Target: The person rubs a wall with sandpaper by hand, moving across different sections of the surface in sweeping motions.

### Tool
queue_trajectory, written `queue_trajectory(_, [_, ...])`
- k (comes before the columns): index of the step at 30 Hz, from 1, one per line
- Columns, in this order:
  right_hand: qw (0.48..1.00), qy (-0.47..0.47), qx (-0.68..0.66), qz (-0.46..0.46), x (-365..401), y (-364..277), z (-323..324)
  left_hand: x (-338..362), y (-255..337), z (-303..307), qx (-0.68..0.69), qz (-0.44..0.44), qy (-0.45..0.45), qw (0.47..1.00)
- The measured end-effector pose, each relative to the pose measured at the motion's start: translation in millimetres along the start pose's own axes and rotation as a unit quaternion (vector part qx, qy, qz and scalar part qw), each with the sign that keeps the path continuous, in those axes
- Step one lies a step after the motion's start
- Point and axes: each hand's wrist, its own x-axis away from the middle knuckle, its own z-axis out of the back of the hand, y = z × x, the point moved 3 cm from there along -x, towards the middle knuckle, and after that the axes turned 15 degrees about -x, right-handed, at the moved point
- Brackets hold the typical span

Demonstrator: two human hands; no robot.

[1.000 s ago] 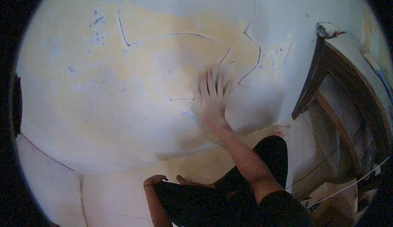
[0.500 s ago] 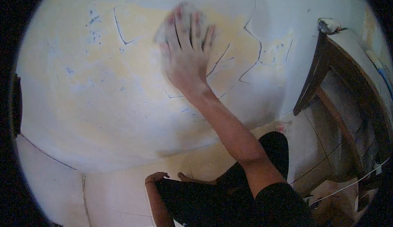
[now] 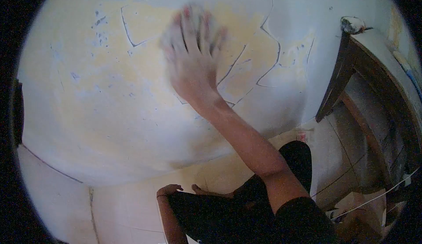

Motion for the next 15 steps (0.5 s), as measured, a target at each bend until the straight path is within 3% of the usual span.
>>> queue_trajectory(1, [0.999, 0.041, -0.004, 0.027, -20, -6, 3, 1, 2, 3, -0.044, -0.043, 0.037, 0.997])
queue_trajectory(5, [0.999, 0.003, 0.010, 0.034, 7, 3, -8, 6, 16, 12, -0.005, 0.003, -0.006, 1.000])
queue_trajectory(6, [0.999, -0.022, 0.020, 0.018, 45, 12, -15, -2, 8, 4, 0.014, 0.004, -0.006, 1.000])
queue_trajectory(9, [0.965, -0.247, 0.082, -0.029, 199, 48, -25, 23, 22, 16, 0.047, 0.041, -0.010, 0.998])
queue_trajectory(10, [0.959, -0.262, 0.050, -0.098, 261, 70, -36, 32, 31, 25, 0.056, 0.057, -0.006, 0.997])
queue_trajectory(12, [0.972, -0.218, 0.065, -0.054, 310, 89, -35, 24, 23, 11, 0.050, 0.057, -0.006, 0.997])
queue_trajectory(15, [0.935, -0.338, 0.066, -0.090, 214, 56, -37, 3, 7, 2, 0.034, 0.043, -0.017, 0.998])
